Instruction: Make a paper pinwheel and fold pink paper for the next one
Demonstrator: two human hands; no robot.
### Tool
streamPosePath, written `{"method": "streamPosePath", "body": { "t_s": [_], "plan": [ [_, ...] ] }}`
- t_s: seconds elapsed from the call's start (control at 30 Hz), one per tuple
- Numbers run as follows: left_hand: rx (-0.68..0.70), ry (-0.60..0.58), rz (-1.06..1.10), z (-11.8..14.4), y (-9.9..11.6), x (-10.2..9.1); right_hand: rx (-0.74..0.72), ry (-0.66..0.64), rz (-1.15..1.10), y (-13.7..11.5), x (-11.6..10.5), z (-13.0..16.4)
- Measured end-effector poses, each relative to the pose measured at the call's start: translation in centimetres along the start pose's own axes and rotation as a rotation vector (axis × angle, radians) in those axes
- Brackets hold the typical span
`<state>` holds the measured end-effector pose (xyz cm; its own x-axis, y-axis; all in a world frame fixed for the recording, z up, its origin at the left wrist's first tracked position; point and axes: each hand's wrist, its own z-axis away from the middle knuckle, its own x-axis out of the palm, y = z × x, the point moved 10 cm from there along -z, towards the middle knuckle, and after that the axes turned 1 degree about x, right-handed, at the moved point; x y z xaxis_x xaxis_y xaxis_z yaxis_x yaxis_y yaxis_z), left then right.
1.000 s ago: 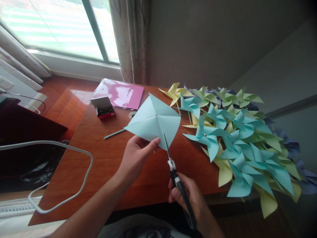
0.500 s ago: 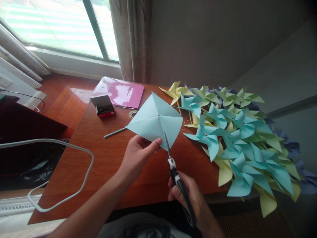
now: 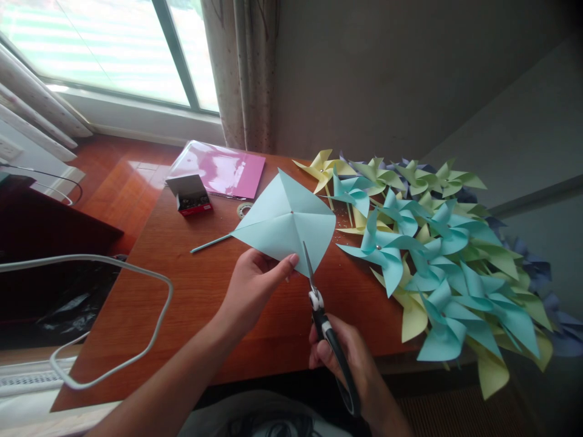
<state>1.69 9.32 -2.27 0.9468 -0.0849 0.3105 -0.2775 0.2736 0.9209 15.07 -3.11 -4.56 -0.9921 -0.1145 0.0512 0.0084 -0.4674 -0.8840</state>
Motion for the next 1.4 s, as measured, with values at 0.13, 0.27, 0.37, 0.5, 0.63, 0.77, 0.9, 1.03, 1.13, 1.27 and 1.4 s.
{"method": "streamPosePath", "body": {
  "t_s": [0.13,0.27,0.37,0.5,0.63,0.77,0.9,1.03,1.13,1.27,1.4],
  "plan": [
    [-0.004,0.016,-0.005,0.08,0.1,-0.05,0.014,0.003,0.001,0.03,-0.01,0.0],
    [-0.001,0.006,0.008,0.07,0.12,0.06,0.024,0.003,0.004,0.11,0.05,0.02],
    [0.002,-0.006,0.014,0.03,0.03,0.09,0.031,0.012,-0.004,0.14,0.06,0.05],
    [-0.001,-0.004,0.012,0.02,-0.08,0.02,0.034,0.025,0.004,0.14,-0.03,0.09],
    [0.007,0.01,0.015,0.04,0.02,-0.06,0.037,0.028,0.013,0.19,-0.1,0.11],
    [0.01,0.01,-0.004,0.06,0.09,-0.03,0.034,0.028,0.015,0.24,-0.14,0.1],
    [0.007,0.023,-0.013,0.08,0.17,-0.09,0.037,0.036,0.031,0.39,-0.22,0.07],
    [0.014,0.023,-0.01,0.09,0.36,-0.01,0.028,0.034,0.036,0.29,-0.24,0.1],
    [0.019,0.026,-0.012,0.11,0.44,-0.04,0.025,0.038,0.033,0.2,-0.28,0.12],
    [0.014,0.02,0.006,0.1,0.35,-0.03,0.028,0.048,0.029,0.25,-0.32,0.1],
    [0.013,0.024,0.013,0.09,0.34,-0.01,0.03,0.061,0.035,0.38,-0.39,0.17]
  ]
}}
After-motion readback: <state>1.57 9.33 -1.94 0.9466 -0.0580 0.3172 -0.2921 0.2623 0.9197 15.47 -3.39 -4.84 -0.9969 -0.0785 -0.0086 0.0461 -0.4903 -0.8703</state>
